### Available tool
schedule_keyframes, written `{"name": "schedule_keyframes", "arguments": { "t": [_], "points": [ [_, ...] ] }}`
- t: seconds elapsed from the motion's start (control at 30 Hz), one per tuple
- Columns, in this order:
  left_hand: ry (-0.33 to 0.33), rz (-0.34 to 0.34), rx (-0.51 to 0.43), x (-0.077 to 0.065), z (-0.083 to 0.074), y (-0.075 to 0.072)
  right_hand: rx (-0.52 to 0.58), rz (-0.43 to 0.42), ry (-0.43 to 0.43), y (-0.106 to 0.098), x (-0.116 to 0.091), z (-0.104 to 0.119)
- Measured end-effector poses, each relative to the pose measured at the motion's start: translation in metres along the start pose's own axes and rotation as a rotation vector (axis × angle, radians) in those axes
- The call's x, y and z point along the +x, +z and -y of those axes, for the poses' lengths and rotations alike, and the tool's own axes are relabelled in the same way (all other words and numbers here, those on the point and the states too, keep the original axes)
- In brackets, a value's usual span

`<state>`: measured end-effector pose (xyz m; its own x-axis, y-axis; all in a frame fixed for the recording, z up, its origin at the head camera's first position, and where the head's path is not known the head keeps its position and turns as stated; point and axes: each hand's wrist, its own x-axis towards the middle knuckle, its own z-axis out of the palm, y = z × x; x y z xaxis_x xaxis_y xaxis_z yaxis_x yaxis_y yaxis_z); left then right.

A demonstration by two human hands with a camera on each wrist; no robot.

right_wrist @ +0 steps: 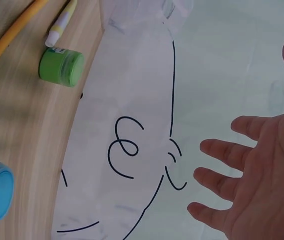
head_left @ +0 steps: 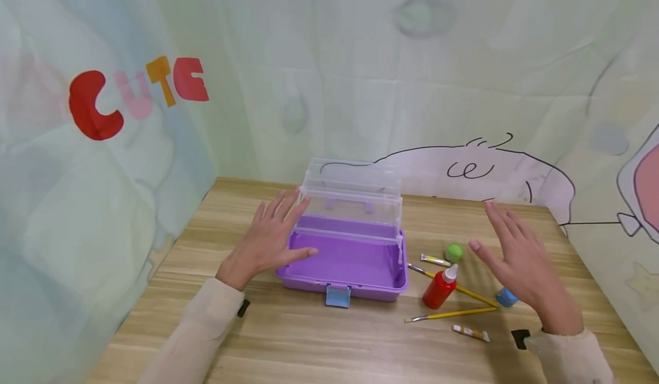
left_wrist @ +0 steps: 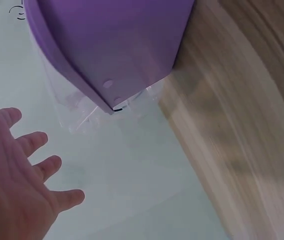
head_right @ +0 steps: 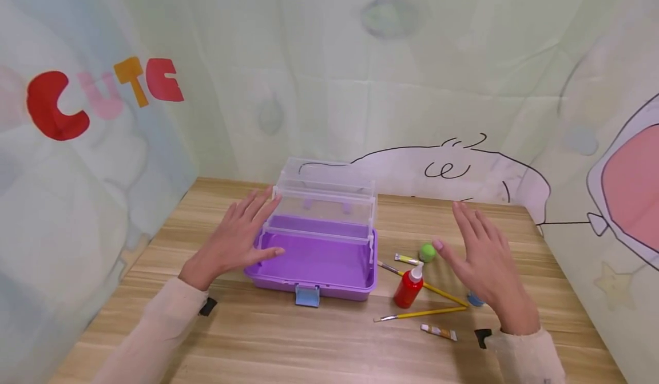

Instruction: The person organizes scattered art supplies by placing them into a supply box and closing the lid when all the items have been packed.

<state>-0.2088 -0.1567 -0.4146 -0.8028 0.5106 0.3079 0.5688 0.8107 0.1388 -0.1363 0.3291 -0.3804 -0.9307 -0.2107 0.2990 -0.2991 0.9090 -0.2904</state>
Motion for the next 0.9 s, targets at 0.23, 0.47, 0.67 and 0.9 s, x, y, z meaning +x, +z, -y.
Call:
{"name": "schedule_keyframes", "arguments": {
  "t": [0.23, 0.47, 0.67, 0.9],
  "points": [
    [-0.003, 0.021, -0.020, -0.009, 0.000, 0.008, -0.009, 0.005, 0.018, 0.005, -0.006, -0.002],
    [-0.021, 0.050, -0.040, -0.019, 0.000, 0.016, 0.001, 0.008, 0.033, 0.010, -0.010, -0.003],
    [-0.039, 0.075, -0.051, -0.026, 0.002, 0.022, 0.007, 0.005, 0.027, 0.014, -0.012, -0.004],
    [-0.050, 0.077, -0.074, -0.033, 0.003, 0.025, 0.015, 0.004, 0.024, 0.021, -0.016, -0.005]
  ]
}}
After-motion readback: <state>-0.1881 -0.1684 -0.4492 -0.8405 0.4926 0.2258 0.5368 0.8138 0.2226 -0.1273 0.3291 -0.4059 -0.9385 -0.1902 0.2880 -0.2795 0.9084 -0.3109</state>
